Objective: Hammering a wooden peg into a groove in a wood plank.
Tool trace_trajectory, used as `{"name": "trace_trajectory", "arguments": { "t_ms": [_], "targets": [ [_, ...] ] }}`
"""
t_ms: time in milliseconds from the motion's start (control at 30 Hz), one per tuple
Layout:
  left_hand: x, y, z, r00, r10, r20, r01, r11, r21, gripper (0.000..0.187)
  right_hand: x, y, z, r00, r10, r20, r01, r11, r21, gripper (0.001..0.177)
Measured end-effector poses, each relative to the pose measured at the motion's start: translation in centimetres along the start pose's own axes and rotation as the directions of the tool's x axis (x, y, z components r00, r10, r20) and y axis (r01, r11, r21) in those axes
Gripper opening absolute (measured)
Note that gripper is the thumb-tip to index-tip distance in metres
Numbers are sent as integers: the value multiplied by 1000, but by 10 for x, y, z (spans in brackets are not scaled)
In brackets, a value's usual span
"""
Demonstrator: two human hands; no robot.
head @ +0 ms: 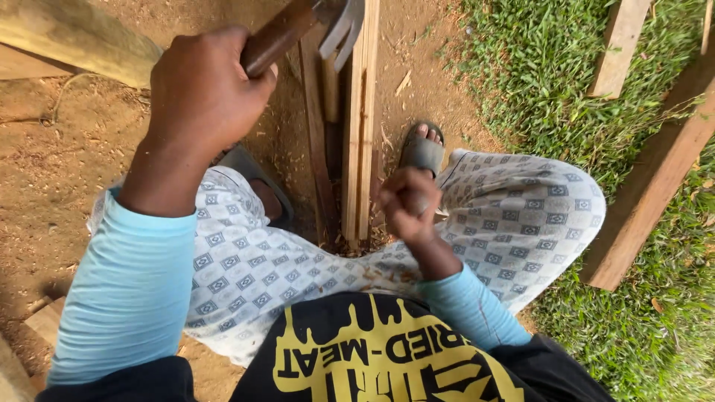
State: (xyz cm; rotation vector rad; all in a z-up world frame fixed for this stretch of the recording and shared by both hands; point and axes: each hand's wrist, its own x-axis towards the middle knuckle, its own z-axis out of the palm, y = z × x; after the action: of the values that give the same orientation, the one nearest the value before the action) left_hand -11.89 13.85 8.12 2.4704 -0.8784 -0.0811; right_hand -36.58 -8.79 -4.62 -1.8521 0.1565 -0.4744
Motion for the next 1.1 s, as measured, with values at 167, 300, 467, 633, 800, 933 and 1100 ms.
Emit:
{"name": "trace_trajectory", "arguments": {
  "t_ms": [167,300,467,633,800,933,1100],
  "targets": [
    [-10,10,-12,998,63,-24,-62,998,22,17,94,16,1,964,160,-210,-30,857,515,16],
    [-14,9,-21,1000,9,-22,-8,1000,23,18,153,41,16,965,21,-260,103,885,453,12],
    [-25,-4,-27,998,-40,-57,42,998,42,16,161,38,30,987,41,-154,40,870,491,14],
    [-26,4,-42,992,-117,-48,119,992,39,19,144,41,34,990,13,-141,41,926,375,14],
    [-32,-10,-36,996,-82,-46,85,994,69,16,57,19,33,997,-78,18,71,961,267,20],
    [-25,10,-46,995,-99,15,99,995,11,16,21,-16,12,878,394,273,-462,847,262,17],
    [-21,18,-40,994,-111,22,112,993,-27,19,99,-29,3,884,465,-54,-384,786,485,21]
  ]
}}
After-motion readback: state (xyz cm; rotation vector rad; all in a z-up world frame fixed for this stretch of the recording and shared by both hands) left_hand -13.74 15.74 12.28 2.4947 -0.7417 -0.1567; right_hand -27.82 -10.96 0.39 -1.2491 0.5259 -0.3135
